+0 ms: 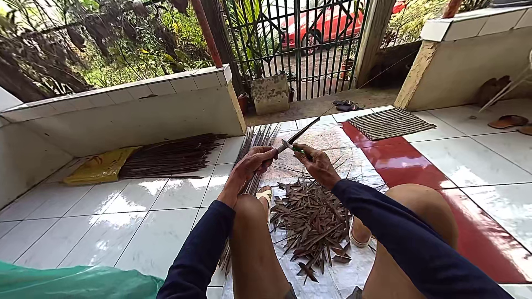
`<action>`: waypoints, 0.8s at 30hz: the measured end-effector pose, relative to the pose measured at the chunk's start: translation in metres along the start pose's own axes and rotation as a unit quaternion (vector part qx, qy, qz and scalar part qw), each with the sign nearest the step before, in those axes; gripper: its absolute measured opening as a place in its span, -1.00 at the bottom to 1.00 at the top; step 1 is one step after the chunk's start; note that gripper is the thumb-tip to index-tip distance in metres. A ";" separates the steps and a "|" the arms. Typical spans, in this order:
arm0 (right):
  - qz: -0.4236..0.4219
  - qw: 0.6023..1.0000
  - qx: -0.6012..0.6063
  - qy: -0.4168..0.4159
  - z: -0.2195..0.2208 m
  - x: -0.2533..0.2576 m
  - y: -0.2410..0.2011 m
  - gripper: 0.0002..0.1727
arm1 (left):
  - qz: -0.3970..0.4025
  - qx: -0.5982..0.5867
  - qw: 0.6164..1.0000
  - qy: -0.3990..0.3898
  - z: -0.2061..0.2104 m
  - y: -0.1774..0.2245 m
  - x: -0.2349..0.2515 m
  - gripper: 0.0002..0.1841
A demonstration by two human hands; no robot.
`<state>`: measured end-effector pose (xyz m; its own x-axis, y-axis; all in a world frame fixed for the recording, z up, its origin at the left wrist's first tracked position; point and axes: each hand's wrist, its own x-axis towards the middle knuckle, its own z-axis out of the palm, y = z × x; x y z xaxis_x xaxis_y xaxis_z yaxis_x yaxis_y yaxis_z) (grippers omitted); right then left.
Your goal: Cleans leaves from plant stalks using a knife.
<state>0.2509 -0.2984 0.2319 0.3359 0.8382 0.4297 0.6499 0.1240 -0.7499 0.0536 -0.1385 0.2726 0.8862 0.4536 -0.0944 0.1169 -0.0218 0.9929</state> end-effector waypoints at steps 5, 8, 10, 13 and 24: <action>-0.005 1.000 0.005 0.019 0.003 0.002 0.003 -0.59 | -0.024 -0.018 0.999 -0.028 -0.004 -0.001 -0.001 -0.70; -0.007 1.000 0.014 0.021 0.003 0.003 0.005 -0.59 | -0.024 -0.030 0.999 -0.038 -0.005 -0.002 0.000 -0.70; -0.013 0.999 0.024 0.018 0.002 0.002 0.003 -0.58 | -0.019 -0.038 0.998 -0.044 -0.004 -0.002 0.000 -0.70; -0.006 0.999 0.042 0.005 0.001 0.001 -0.001 -0.57 | -0.011 -0.022 0.998 -0.051 -0.002 -0.001 0.002 -0.65; -0.020 0.999 0.047 0.000 0.002 0.002 -0.001 -0.58 | 0.040 -0.003 0.999 -0.028 0.020 0.015 0.003 -0.69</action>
<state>0.2495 -0.2958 0.2323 0.3110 0.8318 0.4597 0.5961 0.2060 -0.7760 0.0673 -0.1551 0.2857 0.9160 0.4008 -0.0192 0.0426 -0.0497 0.9979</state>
